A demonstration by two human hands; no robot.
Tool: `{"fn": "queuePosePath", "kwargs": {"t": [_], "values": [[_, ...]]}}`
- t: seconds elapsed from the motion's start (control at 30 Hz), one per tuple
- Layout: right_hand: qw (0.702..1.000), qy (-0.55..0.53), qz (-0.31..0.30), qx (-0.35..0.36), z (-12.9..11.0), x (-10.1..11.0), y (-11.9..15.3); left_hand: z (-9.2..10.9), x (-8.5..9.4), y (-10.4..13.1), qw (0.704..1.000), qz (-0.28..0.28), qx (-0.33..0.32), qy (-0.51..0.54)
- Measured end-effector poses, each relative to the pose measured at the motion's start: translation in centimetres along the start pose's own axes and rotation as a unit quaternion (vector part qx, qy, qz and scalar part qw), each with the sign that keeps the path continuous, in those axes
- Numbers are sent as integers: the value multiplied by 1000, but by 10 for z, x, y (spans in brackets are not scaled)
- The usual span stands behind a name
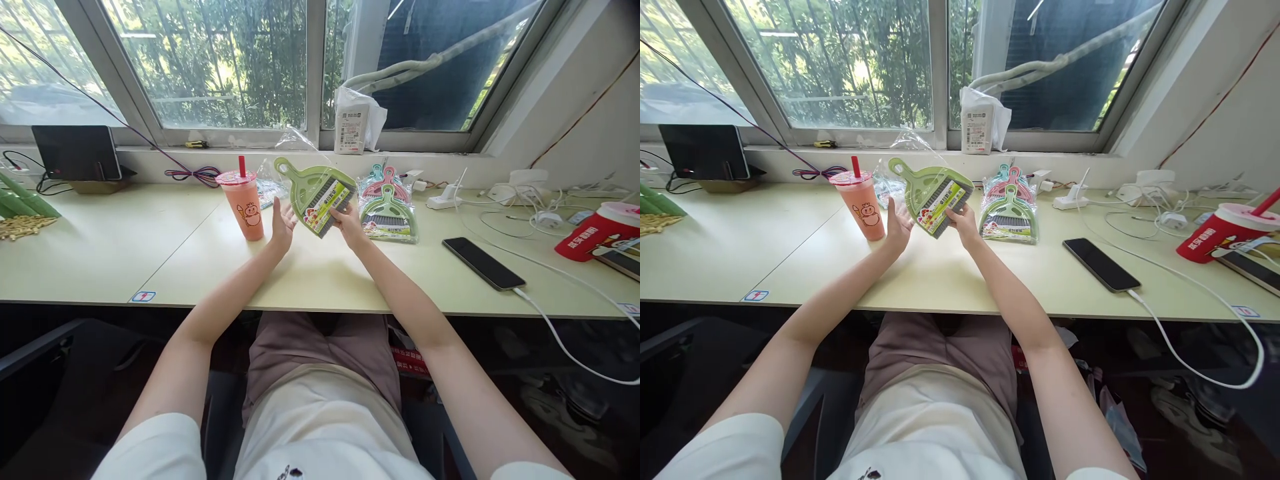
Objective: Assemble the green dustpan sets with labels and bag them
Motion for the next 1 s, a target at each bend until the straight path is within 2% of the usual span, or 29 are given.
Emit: {"fn": "queuePosePath", "kwargs": {"t": [0.03,0.13,0.23,0.37,0.5,0.57,0.67,0.8,0.9,1.0], "values": [[1000,6,-9,-3,1,-2,0,0,1,-4,1000,-5,15,12],[999,21,-21,-13,4,-4,0,7,5,-10,1000,-8,-4,-7],[999,34,-7,-14,7,-2,0,6,-2,-5,999,-41,-12,-24],[998,37,46,28,2,7,-1,-6,-16,8,993,-92,0,-70],[992,53,98,67,-4,14,0,-23,-30,18,980,-164,42,-104],[989,55,112,77,-6,15,1,-29,-32,19,975,-183,63,-109],[988,54,116,88,-5,14,2,-28,-30,16,979,-171,60,-96],[988,62,108,94,0,11,3,-17,-23,12,986,-138,22,-87],[986,73,116,96,2,11,4,-13,-24,14,985,-149,10,-91],[982,81,130,113,0,12,5,-19,-29,17,975,-181,41,-120]]}}
Point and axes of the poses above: each hand's wrist, its own y-axis away from the middle knuckle, its own x-axis out of the back of the hand, z = x × y, the point moved 8 cm from there along -y, towards the middle knuckle, and after that the axes turned 1 degree about -y, right-handed, at the moved point
